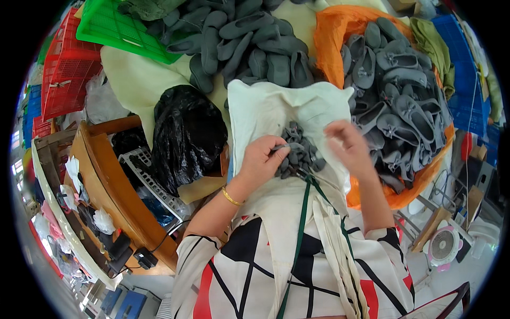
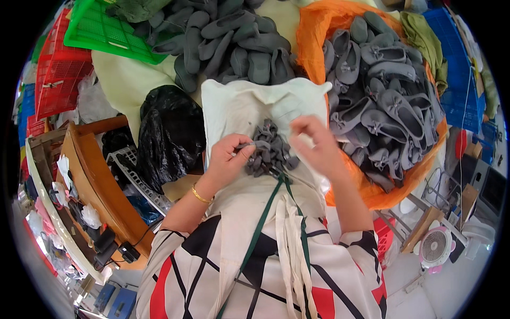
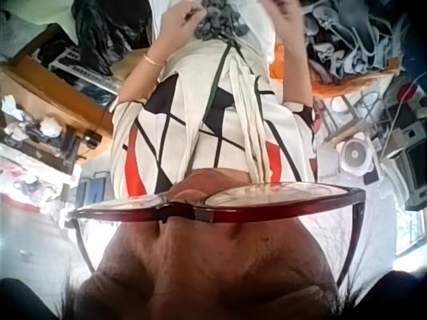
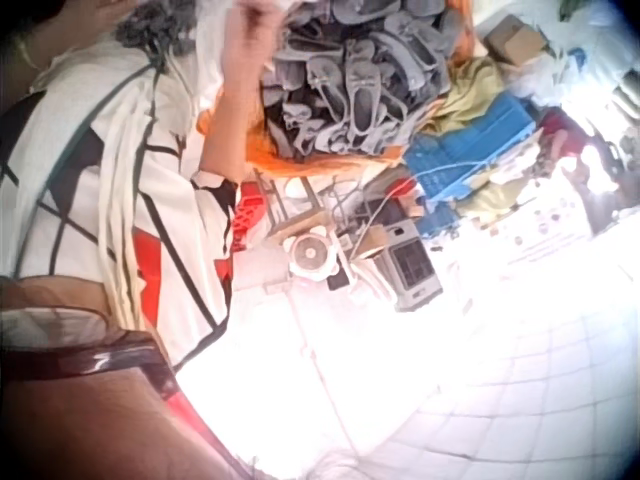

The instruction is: The person is sewing a grey slip-on shoe by hand using a needle and thread. They repeatedly pull the thread through the fabric of the shoe's upper, securing a gathered section. The person works on a single shoe throughout the clip, manipulating the fabric and thread to complete the stitching.

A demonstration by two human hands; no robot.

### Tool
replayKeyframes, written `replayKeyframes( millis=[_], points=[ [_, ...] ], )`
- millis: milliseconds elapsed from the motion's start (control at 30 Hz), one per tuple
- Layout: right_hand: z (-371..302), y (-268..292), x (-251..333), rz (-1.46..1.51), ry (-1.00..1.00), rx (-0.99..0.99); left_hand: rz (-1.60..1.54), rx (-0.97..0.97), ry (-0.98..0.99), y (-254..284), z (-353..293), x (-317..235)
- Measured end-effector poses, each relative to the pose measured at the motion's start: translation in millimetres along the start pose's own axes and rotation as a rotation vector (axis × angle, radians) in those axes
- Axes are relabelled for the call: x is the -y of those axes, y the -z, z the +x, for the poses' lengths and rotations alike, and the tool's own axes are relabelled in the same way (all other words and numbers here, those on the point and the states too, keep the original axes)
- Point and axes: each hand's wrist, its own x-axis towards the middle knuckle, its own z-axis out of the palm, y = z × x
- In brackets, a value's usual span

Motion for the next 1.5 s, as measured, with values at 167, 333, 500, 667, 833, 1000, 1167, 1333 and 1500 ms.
replayKeyframes(
  millis=[167,333,500,667,833,1000,1167,1333,1500],
  points=[
    [19.3,-25.9,11.6,-0.228,0.013,0.147,-0.403,0.117,0.195,-1.4,20.1,-12.1],
    [38.1,-8.0,-16.4,-0.089,-0.016,-0.06,-0.244,-0.01,0.054,30.0,54.7,0.6],
    [48.3,7.6,-69.7,0.055,-0.169,-0.402,-0.267,-0.341,0.374,84.6,102.4,111.1],
    [64.3,-9.4,-75.6,-0.3,0.035,-0.455,0.373,-0.278,0.481,102.3,147.5,239.0],
    [72.2,-13.3,-77.1,-0.362,0.121,-0.475,-0.031,-0.304,0.77,90.8,173.2,313.9],
    [70.3,-11.9,-81.1,-0.382,0.099,-0.481,-0.278,-0.149,0.76,92.8,199.9,287.7],
    [72.9,-14.3,-66.7,-0.381,0.09,-0.48,-0.3,-0.197,0.468,138.7,220.5,195.7],
    [70.1,-13.4,-62.9,-0.338,0.127,-0.481,0.142,-0.07,0.083,161.4,170.8,50.4],
    [67.8,-19.7,-63.0,-0.307,0.149,-0.452,0.646,0.183,-0.078,119.2,57.2,-64.2]
  ],
)
